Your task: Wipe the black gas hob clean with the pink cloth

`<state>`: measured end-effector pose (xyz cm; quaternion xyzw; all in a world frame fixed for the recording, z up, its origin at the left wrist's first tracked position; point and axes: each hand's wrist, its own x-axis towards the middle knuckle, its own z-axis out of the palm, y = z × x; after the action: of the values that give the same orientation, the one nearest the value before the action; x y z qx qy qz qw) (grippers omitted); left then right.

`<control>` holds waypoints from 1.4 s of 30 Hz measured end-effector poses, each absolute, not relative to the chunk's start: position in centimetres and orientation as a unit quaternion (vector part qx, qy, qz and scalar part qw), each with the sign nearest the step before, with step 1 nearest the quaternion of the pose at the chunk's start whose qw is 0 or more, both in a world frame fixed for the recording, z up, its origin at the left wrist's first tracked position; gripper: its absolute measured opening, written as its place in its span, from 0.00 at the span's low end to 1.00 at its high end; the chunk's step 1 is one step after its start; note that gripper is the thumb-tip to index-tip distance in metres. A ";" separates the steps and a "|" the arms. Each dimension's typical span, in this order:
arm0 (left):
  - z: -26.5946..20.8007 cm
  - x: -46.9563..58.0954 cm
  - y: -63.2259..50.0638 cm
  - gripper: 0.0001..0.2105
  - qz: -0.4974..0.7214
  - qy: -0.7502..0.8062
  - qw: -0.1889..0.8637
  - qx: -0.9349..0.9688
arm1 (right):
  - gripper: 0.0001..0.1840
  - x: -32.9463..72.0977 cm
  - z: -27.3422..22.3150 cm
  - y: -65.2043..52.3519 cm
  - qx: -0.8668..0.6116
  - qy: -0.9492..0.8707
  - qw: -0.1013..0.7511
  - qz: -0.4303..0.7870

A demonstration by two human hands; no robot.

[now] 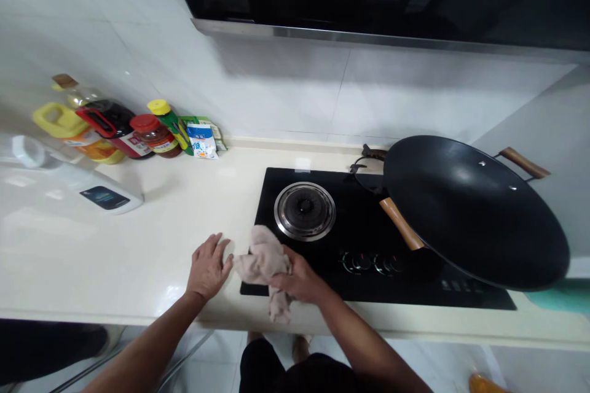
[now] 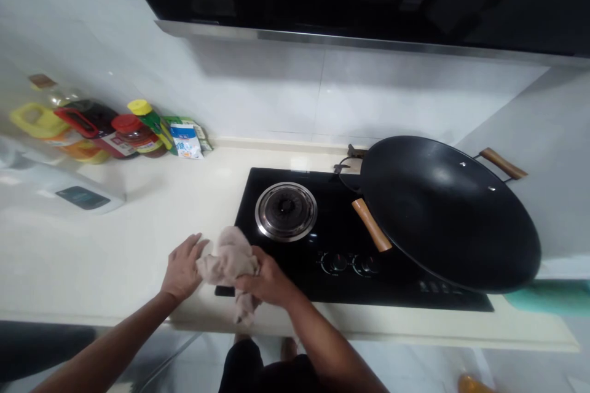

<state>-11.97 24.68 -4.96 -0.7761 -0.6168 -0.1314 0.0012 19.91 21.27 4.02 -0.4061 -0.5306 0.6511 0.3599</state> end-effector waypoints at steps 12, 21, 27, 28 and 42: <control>-5.0 -11.8 24.5 0.21 -0.139 -0.608 0.014 -0.782 | 0.41 34.1 5.2 23.7 -0.697 -0.678 0.126 0.196; -5.3 -12.0 24.5 0.21 -0.136 -0.606 0.019 -0.783 | 0.42 26.3 4.4 22.3 -0.709 -0.671 -0.064 0.207; -5.4 -12.1 24.5 0.21 -0.134 -0.597 0.037 -0.790 | 0.32 21.0 3.3 17.6 -0.609 -0.759 -0.039 0.224; -5.5 -12.2 24.5 0.21 -0.134 -0.597 0.039 -0.790 | 0.30 21.0 3.3 17.6 -0.596 -0.770 -0.032 0.224; -5.3 -12.0 24.2 0.20 -0.136 -0.593 0.051 -0.792 | 0.25 34.6 1.1 30.9 -0.712 -0.691 -0.065 0.108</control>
<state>-11.96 24.18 -5.28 -0.7916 -0.5935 -0.1362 0.0505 34.60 30.95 1.08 -0.7120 -0.6908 0.1075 -0.0653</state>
